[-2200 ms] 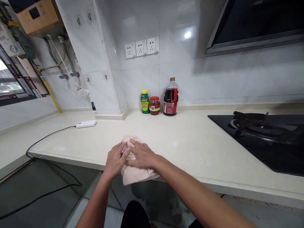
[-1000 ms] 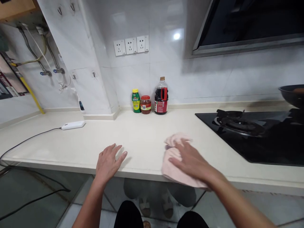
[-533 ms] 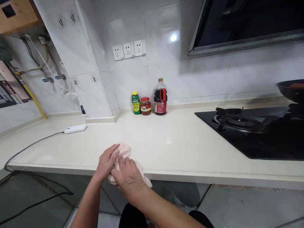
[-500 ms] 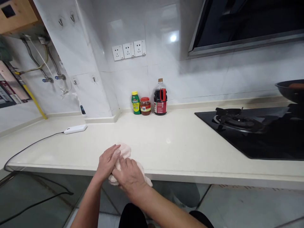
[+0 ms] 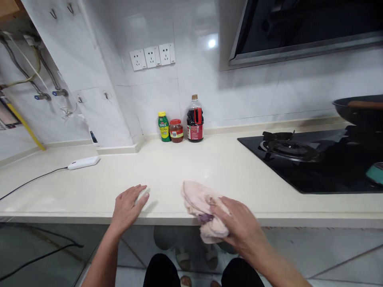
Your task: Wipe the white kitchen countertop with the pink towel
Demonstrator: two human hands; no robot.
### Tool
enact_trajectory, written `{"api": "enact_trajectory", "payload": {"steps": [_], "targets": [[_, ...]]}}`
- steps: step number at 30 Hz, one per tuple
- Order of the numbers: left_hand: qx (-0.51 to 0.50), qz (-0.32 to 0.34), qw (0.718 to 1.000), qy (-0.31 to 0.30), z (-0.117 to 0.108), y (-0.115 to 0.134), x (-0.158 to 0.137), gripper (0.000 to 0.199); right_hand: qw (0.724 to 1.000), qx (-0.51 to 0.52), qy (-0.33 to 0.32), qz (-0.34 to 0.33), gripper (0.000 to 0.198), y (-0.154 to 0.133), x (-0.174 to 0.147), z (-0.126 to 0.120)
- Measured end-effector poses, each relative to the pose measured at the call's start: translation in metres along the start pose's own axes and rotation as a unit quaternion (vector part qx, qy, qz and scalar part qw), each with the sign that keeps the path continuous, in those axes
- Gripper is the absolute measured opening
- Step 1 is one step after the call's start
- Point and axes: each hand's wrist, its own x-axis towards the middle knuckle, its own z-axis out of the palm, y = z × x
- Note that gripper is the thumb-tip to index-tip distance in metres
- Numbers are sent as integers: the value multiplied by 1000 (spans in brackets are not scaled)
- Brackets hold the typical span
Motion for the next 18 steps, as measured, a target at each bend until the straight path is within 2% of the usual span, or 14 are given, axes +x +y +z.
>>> {"api": "enact_trajectory", "payload": {"steps": [5, 8, 10, 13, 15, 18], "targets": [[5, -2, 1000, -9, -2, 2, 0, 55, 992, -43, -61, 100, 69, 79, -53, -35], [6, 1, 1000, -11, 0, 0, 0, 55, 989, -54, -74, 116, 82, 113, -68, -58], [7, 4, 1000, -10, 0, 0, 0, 54, 983, -64, -91, 145, 89, 128, -75, -73], [8, 8, 1000, -10, 1, -1, -1, 54, 963, -53, -133, 227, 91, 145, -84, -91], [9, 7, 1000, -11, 1, -1, -1, 54, 955, -22, -143, 259, 88, 153, -90, -99], [11, 7, 1000, -10, 2, -1, -1, 54, 954, -6, -129, 271, 74, 155, -91, -107]]}}
